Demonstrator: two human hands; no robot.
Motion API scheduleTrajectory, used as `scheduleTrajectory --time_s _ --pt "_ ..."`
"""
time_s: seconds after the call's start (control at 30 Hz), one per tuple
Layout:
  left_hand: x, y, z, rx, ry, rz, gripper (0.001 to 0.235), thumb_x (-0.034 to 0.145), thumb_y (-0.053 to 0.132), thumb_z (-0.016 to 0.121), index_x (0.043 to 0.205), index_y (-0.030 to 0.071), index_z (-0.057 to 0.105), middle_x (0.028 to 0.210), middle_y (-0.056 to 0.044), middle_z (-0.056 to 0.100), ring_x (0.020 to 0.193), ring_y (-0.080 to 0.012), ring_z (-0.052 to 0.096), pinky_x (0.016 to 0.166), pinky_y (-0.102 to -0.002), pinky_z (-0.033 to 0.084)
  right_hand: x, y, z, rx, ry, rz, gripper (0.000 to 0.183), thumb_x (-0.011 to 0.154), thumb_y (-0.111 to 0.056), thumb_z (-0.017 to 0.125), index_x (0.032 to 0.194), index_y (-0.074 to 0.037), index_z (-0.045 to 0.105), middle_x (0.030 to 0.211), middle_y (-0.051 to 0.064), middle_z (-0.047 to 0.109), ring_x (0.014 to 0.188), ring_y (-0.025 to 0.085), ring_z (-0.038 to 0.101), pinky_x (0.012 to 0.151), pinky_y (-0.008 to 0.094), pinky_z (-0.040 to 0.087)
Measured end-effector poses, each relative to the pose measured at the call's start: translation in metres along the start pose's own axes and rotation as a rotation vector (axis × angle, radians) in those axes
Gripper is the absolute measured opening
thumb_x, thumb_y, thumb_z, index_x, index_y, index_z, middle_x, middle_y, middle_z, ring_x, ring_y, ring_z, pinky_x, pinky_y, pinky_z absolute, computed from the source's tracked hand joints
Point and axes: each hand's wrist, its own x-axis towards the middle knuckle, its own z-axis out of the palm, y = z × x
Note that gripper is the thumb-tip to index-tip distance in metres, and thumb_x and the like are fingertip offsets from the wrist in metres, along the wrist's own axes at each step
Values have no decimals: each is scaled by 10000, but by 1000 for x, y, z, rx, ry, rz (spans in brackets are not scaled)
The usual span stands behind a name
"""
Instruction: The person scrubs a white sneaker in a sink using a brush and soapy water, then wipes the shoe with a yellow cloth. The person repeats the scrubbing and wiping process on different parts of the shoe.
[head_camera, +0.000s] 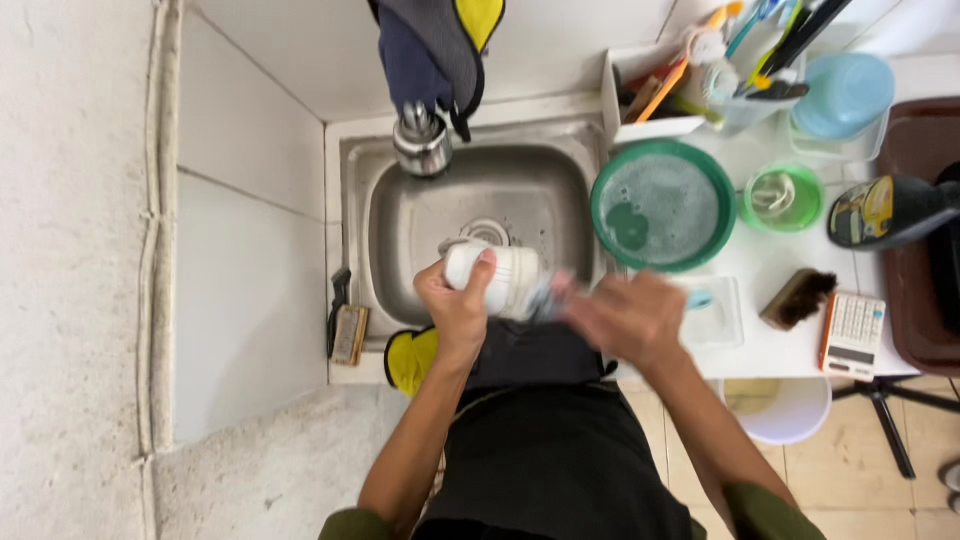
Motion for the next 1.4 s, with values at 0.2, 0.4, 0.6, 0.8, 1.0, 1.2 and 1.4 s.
scheduleTrajectory --time_s 0.2,0.4,0.6,0.8,1.0,1.2,1.4 --pt "-16 -9 -8 -3 -90 6 368 825 55 922 576 105 656 540 38 597 607 -35 494 534 -257 426 5 -13 -13 43 -65 -81 129 1000 -306 808 913 -249 885 627 20 589 445 250 481 496 376 444" --pt "-4 -15 -27 20 -212 387 474 868 94 865 521 99 541 461 -1 516 527 -64 407 784 -292 432 24 -56 -17 81 -80 -93 119 1022 -318 772 1024 -329 891 617 4 593 419 184 484 523 293 446" --pt "6 13 -52 -19 -353 573 578 957 176 827 479 108 510 443 -17 475 459 -135 406 854 -344 377 12 -31 -7 110 -17 37 197 994 -411 837 870 -262 873 715 20 646 483 252 497 524 342 481" --pt "1 -7 -73 -270 -404 486 518 958 149 782 514 141 515 467 32 429 510 -115 363 829 -350 339 -37 -17 18 197 -32 68 248 1036 -464 768 1047 -268 921 629 2 589 419 197 402 460 304 420" --pt "0 -17 -87 -270 -518 491 577 989 182 777 482 122 509 438 8 430 468 -125 369 849 -368 356 -12 -53 7 320 -52 158 240 986 -456 807 1131 -300 917 570 6 580 389 245 443 458 350 450" --pt "-7 2 -81 -280 -579 516 568 935 76 770 449 100 476 430 -12 411 448 -192 394 848 -410 391 -7 -95 12 526 -81 111 233 987 -494 782 1090 -330 910 663 -19 625 461 208 522 517 356 507" --pt "-2 -5 -90 -395 -563 482 575 938 122 798 468 126 467 443 -2 415 454 -196 380 809 -418 394 -15 -40 33 537 -137 445 305 891 -368 942 1070 -127 884 615 123 671 494 364 640 514 445 518"
